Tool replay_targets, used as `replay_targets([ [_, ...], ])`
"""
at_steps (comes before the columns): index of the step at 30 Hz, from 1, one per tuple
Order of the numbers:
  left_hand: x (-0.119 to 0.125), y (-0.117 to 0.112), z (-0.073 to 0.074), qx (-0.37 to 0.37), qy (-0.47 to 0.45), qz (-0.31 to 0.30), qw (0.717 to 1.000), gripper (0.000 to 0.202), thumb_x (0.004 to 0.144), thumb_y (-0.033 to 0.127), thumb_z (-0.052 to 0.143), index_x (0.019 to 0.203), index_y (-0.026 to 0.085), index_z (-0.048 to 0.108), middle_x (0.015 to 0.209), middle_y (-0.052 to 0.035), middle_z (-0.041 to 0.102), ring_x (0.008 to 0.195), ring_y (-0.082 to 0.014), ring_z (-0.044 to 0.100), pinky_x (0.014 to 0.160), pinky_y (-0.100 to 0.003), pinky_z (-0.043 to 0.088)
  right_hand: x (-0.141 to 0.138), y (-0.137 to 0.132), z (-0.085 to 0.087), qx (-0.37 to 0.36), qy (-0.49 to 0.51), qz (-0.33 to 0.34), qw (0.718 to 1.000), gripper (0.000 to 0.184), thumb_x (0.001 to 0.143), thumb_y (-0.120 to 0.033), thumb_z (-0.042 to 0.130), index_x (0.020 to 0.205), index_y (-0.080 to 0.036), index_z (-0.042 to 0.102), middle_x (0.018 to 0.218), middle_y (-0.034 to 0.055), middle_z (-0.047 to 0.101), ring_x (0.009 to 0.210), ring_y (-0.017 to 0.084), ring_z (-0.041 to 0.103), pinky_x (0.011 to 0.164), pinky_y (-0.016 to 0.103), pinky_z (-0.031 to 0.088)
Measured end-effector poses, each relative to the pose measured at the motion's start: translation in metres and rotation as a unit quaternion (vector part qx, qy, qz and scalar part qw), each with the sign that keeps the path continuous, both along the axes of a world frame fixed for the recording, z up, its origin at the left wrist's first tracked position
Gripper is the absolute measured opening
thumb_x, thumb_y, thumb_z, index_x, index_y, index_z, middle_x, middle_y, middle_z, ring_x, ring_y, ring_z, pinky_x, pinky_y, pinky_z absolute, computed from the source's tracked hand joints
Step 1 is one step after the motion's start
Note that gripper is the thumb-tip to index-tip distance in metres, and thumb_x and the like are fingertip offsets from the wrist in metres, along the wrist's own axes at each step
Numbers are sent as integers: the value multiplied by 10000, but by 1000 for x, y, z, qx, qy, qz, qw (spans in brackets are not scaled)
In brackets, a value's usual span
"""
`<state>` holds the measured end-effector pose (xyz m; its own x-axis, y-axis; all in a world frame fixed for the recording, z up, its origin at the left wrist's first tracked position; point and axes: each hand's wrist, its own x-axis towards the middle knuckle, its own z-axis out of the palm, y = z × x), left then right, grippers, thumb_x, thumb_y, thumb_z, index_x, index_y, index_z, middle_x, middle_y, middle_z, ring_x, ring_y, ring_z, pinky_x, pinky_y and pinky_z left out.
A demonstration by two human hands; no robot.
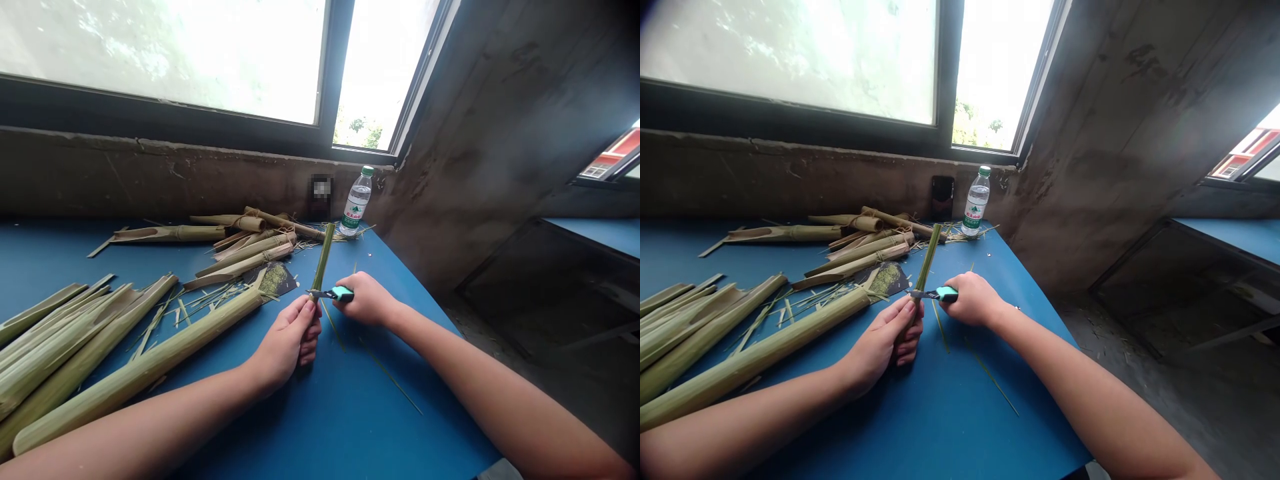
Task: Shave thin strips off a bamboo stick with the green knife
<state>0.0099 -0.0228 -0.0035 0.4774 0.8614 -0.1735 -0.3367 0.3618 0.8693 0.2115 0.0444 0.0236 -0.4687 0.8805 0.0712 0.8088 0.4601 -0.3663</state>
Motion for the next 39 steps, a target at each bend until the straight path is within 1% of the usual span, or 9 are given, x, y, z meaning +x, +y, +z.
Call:
replay_targets([
  [6,1,0,0,-2,11,6,1000,340,985,553,501,894,233,427,629,90,329,444,-47,218,420,-179,206,-6,-4,0,-32,-12,-16,999,165,793,-257,547,637,-202,560,584,-18,548,552,121,394,524,260,269],
  [11,4,-1,2,-20,56,22,998,383,972,591,493,863,236,400,619,103,267,429,-41,170,391,-165,150,-7,0,-2,57,-128,-87,986,180,808,-323,573,710,-209,673,694,53,662,631,177,556,579,284,302],
  [14,4,-1,4,-30,74,24,997,368,970,574,499,863,235,409,625,102,268,426,-43,193,379,-160,173,-4,7,-4,97,-172,-110,974,188,804,-341,574,752,-214,702,737,80,686,681,212,613,605,288,328],
  [24,5,2,2,15,129,39,991,383,953,594,500,849,237,407,615,100,313,408,-52,246,349,-161,221,1,13,-3,130,-197,-133,963,219,824,-330,586,879,-190,745,843,118,720,796,260,672,713,296,418],
  [27,5,-3,0,11,136,36,990,380,957,593,483,847,237,409,616,98,316,406,-54,236,346,-171,217,15,29,1,129,-190,-177,957,244,862,-333,562,910,-186,751,863,133,718,830,269,678,744,304,434],
  [31,6,-14,-1,49,146,-1,988,434,945,617,504,791,222,412,619,79,348,438,-53,251,373,-182,224,63,60,9,94,-185,-337,918,276,896,-307,540,1003,-170,755,962,170,715,913,302,685,781,337,462],
  [33,6,-16,0,59,143,-7,988,458,935,641,507,777,222,407,614,78,346,447,-56,255,381,-182,221,86,71,10,69,-180,-390,900,273,883,-298,559,1022,-168,754,987,174,712,937,315,684,786,349,472],
  [36,6,-12,2,34,124,-12,992,458,928,663,492,796,234,401,590,95,299,432,-61,228,367,-180,201,101,76,6,65,-169,-407,896,267,881,-332,563,984,-175,753,974,168,713,937,315,680,785,356,477],
  [39,4,-6,3,12,94,-21,995,436,931,649,504,826,236,411,592,107,255,432,-57,177,363,-164,176,95,73,0,73,-162,-383,906,293,895,-380,550,959,-178,751,967,163,715,917,297,678,782,346,473],
])
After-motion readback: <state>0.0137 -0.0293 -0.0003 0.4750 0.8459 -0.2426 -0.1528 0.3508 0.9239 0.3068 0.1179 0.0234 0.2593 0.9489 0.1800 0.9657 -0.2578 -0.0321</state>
